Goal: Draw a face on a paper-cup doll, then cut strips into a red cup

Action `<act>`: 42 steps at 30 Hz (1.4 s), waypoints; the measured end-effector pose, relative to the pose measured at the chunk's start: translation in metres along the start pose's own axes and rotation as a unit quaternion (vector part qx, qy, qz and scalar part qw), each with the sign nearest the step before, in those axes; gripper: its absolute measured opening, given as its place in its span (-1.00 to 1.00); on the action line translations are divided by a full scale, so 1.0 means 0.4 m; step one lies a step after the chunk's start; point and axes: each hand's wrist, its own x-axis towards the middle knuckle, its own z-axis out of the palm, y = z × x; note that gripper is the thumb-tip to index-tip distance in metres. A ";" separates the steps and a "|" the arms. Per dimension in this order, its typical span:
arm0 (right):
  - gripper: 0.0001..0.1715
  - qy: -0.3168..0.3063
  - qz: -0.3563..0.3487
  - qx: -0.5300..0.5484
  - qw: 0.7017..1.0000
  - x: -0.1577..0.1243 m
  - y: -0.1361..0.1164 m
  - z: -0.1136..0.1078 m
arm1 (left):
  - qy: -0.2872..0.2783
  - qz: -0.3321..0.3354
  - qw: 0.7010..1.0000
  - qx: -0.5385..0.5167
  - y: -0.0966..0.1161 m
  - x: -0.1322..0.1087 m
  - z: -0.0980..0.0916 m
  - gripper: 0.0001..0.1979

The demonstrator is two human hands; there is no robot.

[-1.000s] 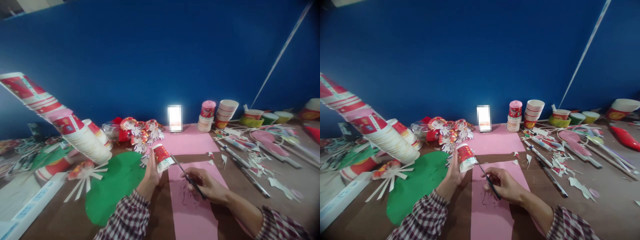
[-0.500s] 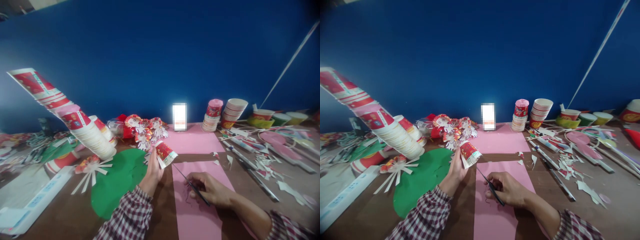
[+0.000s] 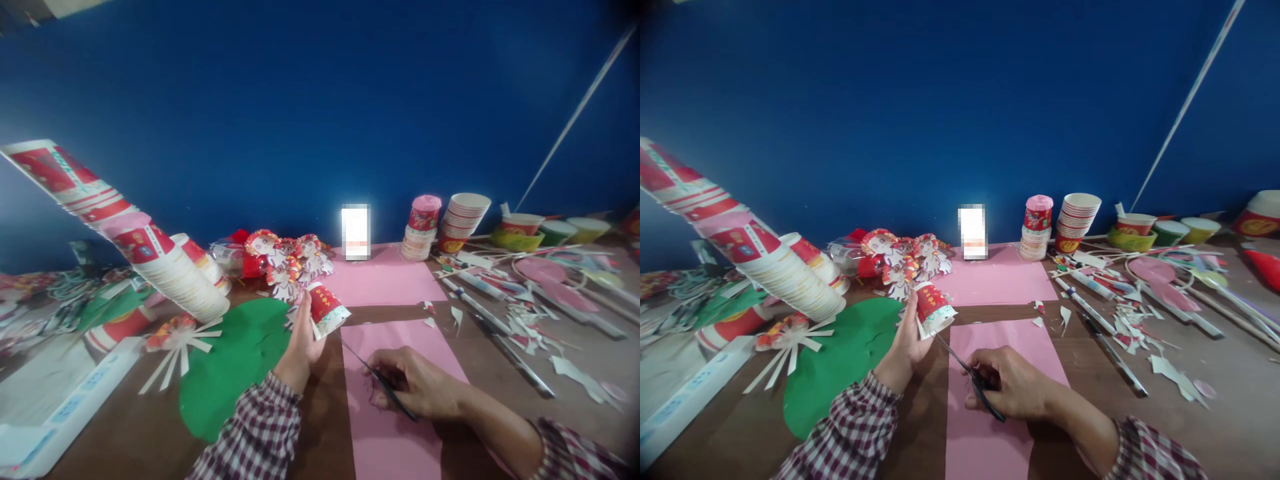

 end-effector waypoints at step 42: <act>-0.68 0.047 0.005 0.022 0.999 0.009 -0.007 -0.010 | -0.037 0.026 0.998 0.040 -0.035 -0.012 -0.001 -0.68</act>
